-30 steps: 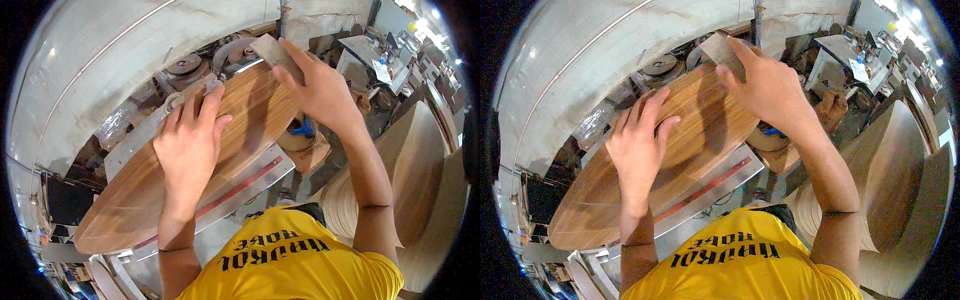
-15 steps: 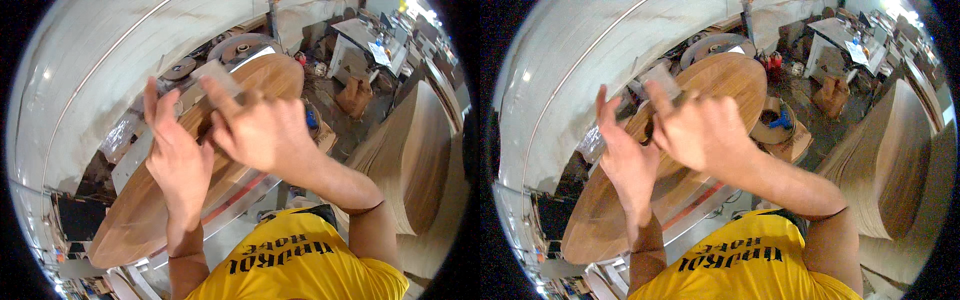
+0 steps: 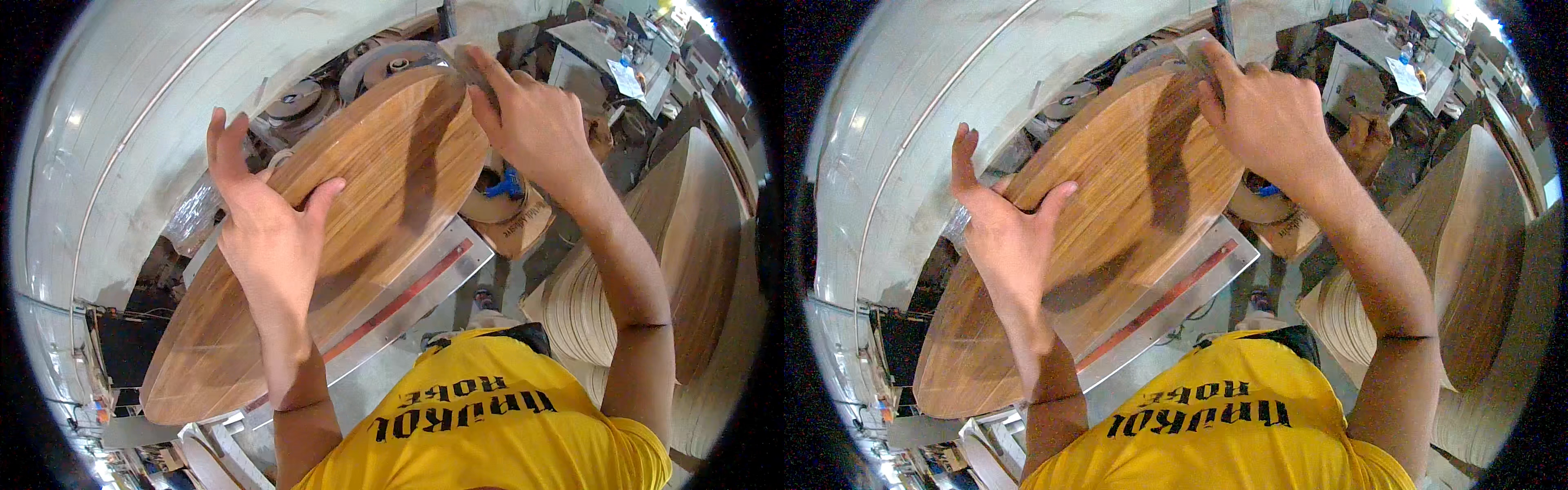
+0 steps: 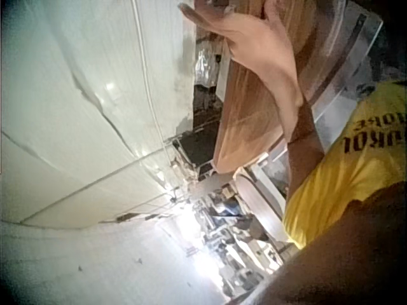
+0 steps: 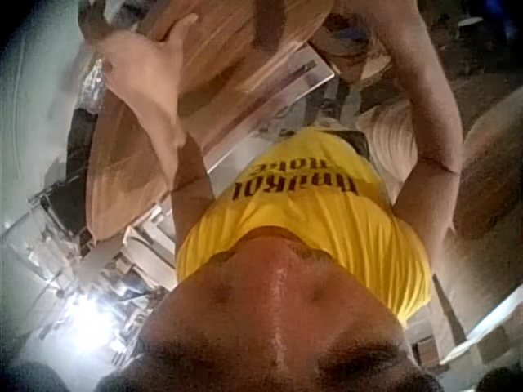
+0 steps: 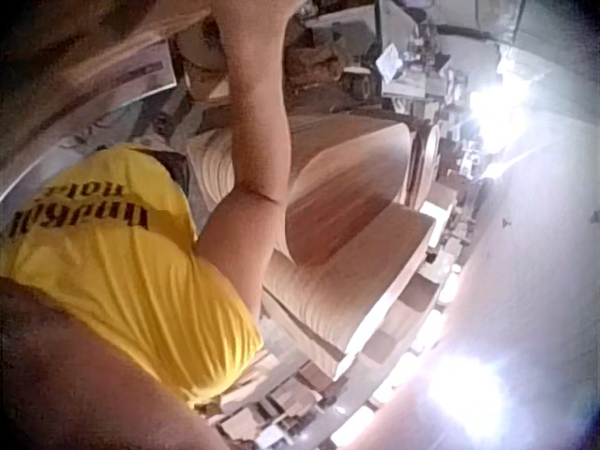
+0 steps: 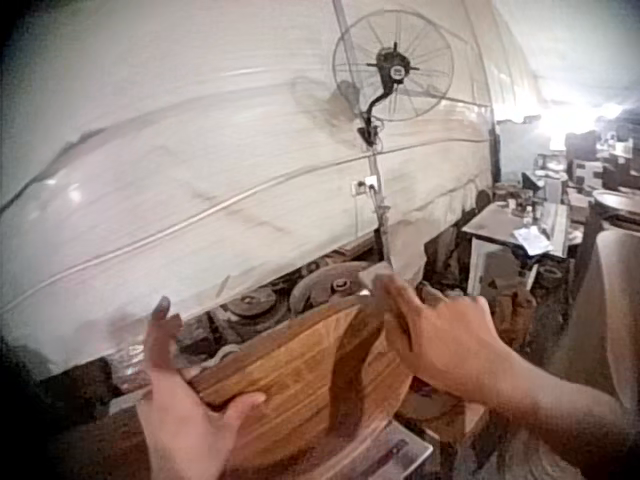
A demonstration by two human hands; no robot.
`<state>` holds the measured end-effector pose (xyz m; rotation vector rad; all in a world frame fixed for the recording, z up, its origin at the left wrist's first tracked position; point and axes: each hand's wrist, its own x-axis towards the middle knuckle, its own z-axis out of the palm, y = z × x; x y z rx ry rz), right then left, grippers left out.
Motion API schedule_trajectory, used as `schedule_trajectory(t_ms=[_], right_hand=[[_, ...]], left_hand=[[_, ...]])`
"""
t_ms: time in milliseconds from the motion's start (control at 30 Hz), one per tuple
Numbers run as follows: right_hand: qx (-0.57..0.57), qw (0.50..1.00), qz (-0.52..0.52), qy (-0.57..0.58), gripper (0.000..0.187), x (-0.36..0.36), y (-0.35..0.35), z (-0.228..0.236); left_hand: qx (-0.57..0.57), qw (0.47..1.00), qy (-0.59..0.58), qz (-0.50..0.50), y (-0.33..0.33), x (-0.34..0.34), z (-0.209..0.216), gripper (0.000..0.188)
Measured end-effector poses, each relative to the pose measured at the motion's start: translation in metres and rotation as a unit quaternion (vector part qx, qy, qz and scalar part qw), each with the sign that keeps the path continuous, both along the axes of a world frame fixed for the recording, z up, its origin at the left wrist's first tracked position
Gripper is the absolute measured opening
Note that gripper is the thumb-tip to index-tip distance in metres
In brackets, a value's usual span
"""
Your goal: The person applies heat to a wooden panel with a heat gun, sands its edges with a block, and then stacks the finished panel with others.
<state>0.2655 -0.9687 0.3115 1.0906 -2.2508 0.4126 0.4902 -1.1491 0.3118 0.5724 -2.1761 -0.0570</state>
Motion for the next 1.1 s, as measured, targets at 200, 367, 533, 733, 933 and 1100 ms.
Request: schedule_trajectory(t_ms=[200,367,533,733,933,1100], right_hand=[[-0.116,0.964,0.237,0.014,0.066,0.079,-0.027,-0.007],[-0.066,0.96,0.269,-0.029,0.055,0.12,-0.054,-0.002],[-0.02,0.983,0.18,-0.001,0.049,0.08,-0.04,0.0],[-0.056,0.98,0.19,0.01,0.044,0.05,-0.029,-0.01],[-0.072,0.985,0.152,-0.041,0.046,0.036,-0.019,0.001],[-0.019,0.971,0.231,-0.059,0.044,0.096,-0.032,0.013]], left_hand=[[0.035,0.996,0.064,-0.051,0.005,0.003,0.004,0.112],[0.003,0.997,0.076,-0.016,-0.001,0.003,-0.001,0.088],[0.052,0.995,0.057,-0.059,0.001,0.0,0.001,0.106],[-0.073,0.991,-0.112,-0.01,-0.004,0.003,0.004,0.077],[-0.148,0.984,-0.097,-0.027,-0.007,0.008,-0.009,0.063],[-0.093,0.995,-0.024,-0.011,0.007,0.01,-0.007,0.063]])
